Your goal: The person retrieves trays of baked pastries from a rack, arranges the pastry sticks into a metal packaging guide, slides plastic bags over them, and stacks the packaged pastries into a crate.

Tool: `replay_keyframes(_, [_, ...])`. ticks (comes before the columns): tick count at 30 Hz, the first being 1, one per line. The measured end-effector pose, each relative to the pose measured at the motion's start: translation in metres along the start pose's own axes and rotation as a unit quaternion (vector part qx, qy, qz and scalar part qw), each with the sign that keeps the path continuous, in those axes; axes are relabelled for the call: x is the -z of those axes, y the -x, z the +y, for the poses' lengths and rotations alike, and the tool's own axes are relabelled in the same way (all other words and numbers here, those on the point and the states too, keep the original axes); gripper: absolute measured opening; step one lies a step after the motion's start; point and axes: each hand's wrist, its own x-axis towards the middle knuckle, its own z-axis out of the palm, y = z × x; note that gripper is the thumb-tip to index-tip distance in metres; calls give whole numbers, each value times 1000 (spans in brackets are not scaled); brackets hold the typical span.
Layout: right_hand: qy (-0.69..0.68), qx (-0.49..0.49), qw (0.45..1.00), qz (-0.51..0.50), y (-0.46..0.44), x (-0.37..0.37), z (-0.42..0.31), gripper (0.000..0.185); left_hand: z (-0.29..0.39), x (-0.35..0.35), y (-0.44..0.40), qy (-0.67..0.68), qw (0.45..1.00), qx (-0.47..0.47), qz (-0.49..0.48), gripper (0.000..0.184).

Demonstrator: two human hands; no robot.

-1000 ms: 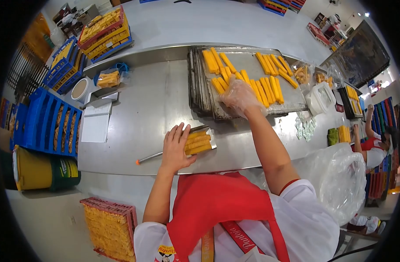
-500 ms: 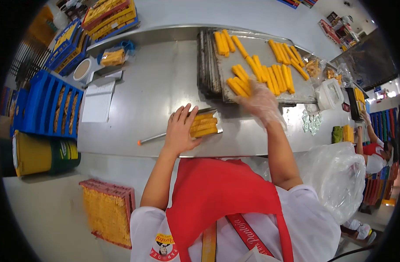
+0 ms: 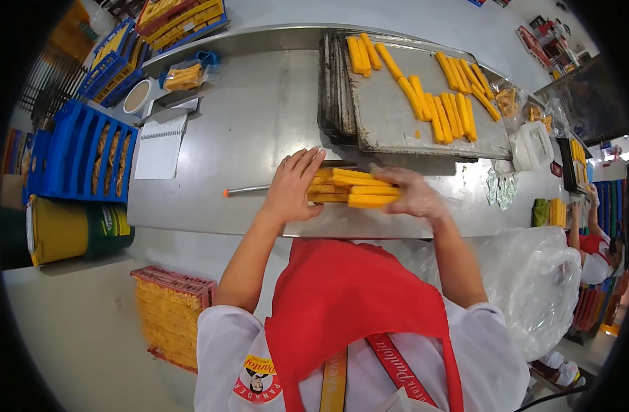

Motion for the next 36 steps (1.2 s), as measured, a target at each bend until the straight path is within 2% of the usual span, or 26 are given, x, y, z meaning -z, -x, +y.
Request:
replay_keyframes(2, [144, -121, 982, -4, -20, -17, -7, 79, -1, -1, -5, 15, 1000, -22, -16, 113])
replay_keyframes(3, [142, -120, 983, -4, -27, -24, 3, 79, -1, -1, -7, 13, 1000, -22, -18, 113])
replay_keyframes(5, [62, -13, 998, -4, -41, -36, 25, 76, 1, -2, -11, -11, 999, -17, -28, 114])
replay_keyframes(12, [133, 38, 990, -16, -43, -43, 33, 69, 2, -2, -12, -27, 999, -9, -29, 115])
replay_keyframes(13, [-20, 21, 999, 41, -41, -49, 40, 63, 1, -3, -12, -24, 999, -7, -25, 115])
replay_keyframes(14, [-171, 4, 981, 96, -40, -55, 47, 58, 1, -3, -12, -20, 1000, -6, -20, 115])
replay_keyframes(15, [-171, 4, 981, 95, -39, -61, 52, 58, 1, -4, -12, -21, 1000, -5, -19, 115])
replay_keyframes(17, [-279, -47, 940, 193, -38, -78, 59, 59, 1, -4, -12, -16, 1000, -3, -17, 116])
replay_keyframes(18, [-279, -47, 939, 196, -40, -88, 56, 59, 0, -5, -12, -16, 1000, -5, -18, 116])
replay_keyframes(20, [-214, -43, 941, 258, -49, -110, 53, 67, -1, -9, -14, 3, 1000, 2, -12, 117])
replay_keyframes(21, [-149, 26, 952, 267, -60, -124, 63, 76, -1, -10, -14, 3, 1000, -3, -13, 117])
replay_keyframes(23, [-113, 14, 961, 251, -59, -124, 68, 75, 0, -12, -16, -9, 1000, 14, -6, 117])
replay_keyframes(25, [-69, -1, 967, 246, -48, -93, 44, 74, 3, -13, -17, -31, 999, 9, -13, 117])
replay_keyframes(27, [22, 15, 987, 157, -31, -52, -5, 61, 5, -12, -17, -56, 998, 25, -20, 116])
replay_keyframes(28, [28, 12, 985, 170, -24, -35, -13, 61, 4, -13, -16, -53, 998, 11, -19, 116])
replay_keyframes(30, [81, -31, 954, 286, -7, 7, -14, 42, 2, -16, -15, -31, 999, 14, 4, 114])
replay_keyframes(31, [152, -20, 896, 417, -5, 26, -4, 37, 1, -16, -16, -27, 1000, 14, 4, 112])
replay_keyframes(32, [220, -9, 814, 537, -2, 44, 6, 34, 2, -15, -16, -26, 1000, 5, 6, 112])
replay_keyframes(33, [224, -8, 810, 543, 6, 61, 7, 34, 3, -15, -15, -29, 1000, 10, 7, 112])
replay_keyframes(35, [320, -156, 769, 532, 19, 86, -2, 47, 6, -14, -17, -29, 999, 15, 11, 111])
replay_keyframes(36, [322, -155, 765, 536, 15, 88, -10, 47, 7, -14, -17, -29, 999, 9, 14, 111])
